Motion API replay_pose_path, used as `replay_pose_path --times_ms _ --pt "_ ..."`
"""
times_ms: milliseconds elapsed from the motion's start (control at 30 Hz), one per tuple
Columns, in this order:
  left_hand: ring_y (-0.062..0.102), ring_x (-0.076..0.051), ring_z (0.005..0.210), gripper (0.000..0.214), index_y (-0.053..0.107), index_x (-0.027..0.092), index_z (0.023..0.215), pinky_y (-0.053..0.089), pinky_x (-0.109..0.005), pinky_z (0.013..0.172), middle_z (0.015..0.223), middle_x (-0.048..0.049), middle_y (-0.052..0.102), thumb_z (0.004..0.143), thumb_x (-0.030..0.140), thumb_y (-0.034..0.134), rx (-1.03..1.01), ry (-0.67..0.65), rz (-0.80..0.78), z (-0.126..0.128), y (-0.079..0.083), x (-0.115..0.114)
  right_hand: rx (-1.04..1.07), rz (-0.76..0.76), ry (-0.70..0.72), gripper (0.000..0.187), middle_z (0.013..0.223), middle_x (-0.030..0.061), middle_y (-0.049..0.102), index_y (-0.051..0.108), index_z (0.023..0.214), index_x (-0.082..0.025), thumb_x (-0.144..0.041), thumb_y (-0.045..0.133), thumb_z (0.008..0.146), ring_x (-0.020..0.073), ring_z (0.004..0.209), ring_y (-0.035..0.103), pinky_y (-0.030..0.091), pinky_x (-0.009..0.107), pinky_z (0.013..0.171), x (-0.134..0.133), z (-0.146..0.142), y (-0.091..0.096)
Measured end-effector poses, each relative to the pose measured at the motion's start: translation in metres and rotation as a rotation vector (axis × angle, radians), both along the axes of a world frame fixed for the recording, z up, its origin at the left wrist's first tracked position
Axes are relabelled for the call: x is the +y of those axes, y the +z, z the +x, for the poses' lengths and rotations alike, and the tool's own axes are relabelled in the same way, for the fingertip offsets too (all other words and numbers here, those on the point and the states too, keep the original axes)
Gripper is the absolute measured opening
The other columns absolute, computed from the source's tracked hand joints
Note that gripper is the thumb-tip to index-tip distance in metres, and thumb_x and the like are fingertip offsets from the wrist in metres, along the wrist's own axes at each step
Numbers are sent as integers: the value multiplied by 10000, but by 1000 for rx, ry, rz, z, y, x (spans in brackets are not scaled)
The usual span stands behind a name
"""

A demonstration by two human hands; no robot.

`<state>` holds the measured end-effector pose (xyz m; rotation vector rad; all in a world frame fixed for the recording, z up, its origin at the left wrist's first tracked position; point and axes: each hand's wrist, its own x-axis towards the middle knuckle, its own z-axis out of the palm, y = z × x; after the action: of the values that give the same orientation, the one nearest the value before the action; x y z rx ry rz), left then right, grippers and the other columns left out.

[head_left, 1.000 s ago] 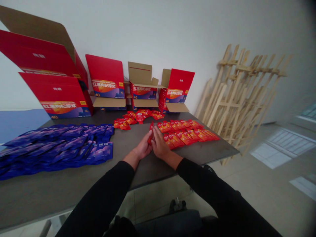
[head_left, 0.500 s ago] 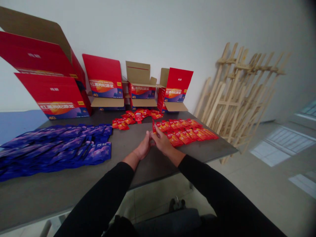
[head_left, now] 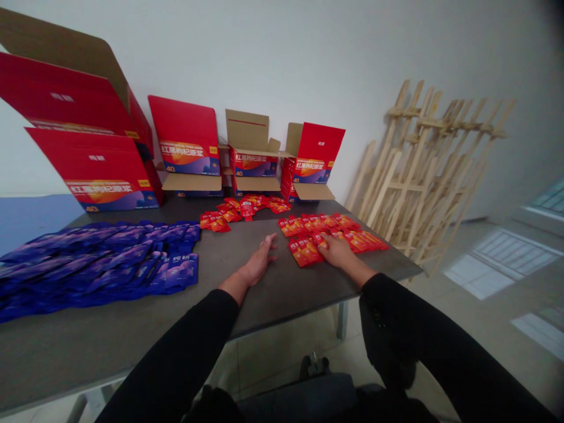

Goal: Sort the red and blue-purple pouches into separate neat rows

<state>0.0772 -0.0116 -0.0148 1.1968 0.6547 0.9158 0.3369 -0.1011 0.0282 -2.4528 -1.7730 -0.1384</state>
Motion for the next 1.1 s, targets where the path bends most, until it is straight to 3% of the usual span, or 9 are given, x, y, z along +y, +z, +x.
replay_pose_path --times_ms 233,467,567,633,733,800,900,1100 --pt "485 -275 1307 548 628 267 1361 512 -329 872 1571 -90 446 977 613 446 6 -15 13 -1 -3 2 -34 -29 8 573 1348 180 645 522 1485 -135 -448 461 1009 298 1303 553 383 385 1102 8 -9 -3" --pt "504 -284 1279 538 656 248 1305 500 -351 879 1486 -125 527 955 617 480 -5 -15 1 -1 -2 1 -10 -11 -5 513 1384 197 600 635 1356 -138 -467 424 1023 304 1329 512 348 413 1129 10 -8 -12" --pt "558 -263 1180 506 675 224 1234 501 -328 826 1313 -137 616 941 599 505 -4 6 9 -1 0 1 -4 16 -15 526 1427 190 566 611 1393 -147 -469 420 1024 305 1363 477 334 427 1145 9 -8 -16" --pt "602 -219 978 430 698 199 1088 480 -285 732 1062 -105 662 930 563 531 11 43 40 -1 2 1 -3 41 -19 529 1441 183 558 606 1402 -153 -472 414 1025 308 1361 476 339 438 1144 9 -9 -15" --pt "483 -146 641 299 617 193 790 378 -246 594 681 3 524 896 470 580 68 158 86 -2 5 4 -6 110 -18 530 1446 172 558 609 1398 -159 -480 418 1022 314 1348 480 340 445 1143 14 -12 -7" --pt "404 -130 578 284 522 206 689 337 -246 573 603 40 432 874 412 584 98 267 101 -3 6 7 11 151 8 509 1416 171 580 628 1370 -153 -467 432 1020 312 1336 486 345 435 1136 23 -19 1" --pt "404 -132 600 265 465 213 658 334 -246 585 612 44 427 868 354 544 129 394 113 -5 6 10 52 176 95 440 1325 164 634 673 1287 -148 -419 455 1017 291 1289 522 369 416 1108 47 -39 13" --pt "396 -129 620 276 416 212 617 285 -257 582 610 44 407 876 286 475 257 425 163 -9 3 7 277 143 253 315 1081 118 743 732 1068 -143 -352 502 1016 198 1020 671 475 278 899 125 -99 7"
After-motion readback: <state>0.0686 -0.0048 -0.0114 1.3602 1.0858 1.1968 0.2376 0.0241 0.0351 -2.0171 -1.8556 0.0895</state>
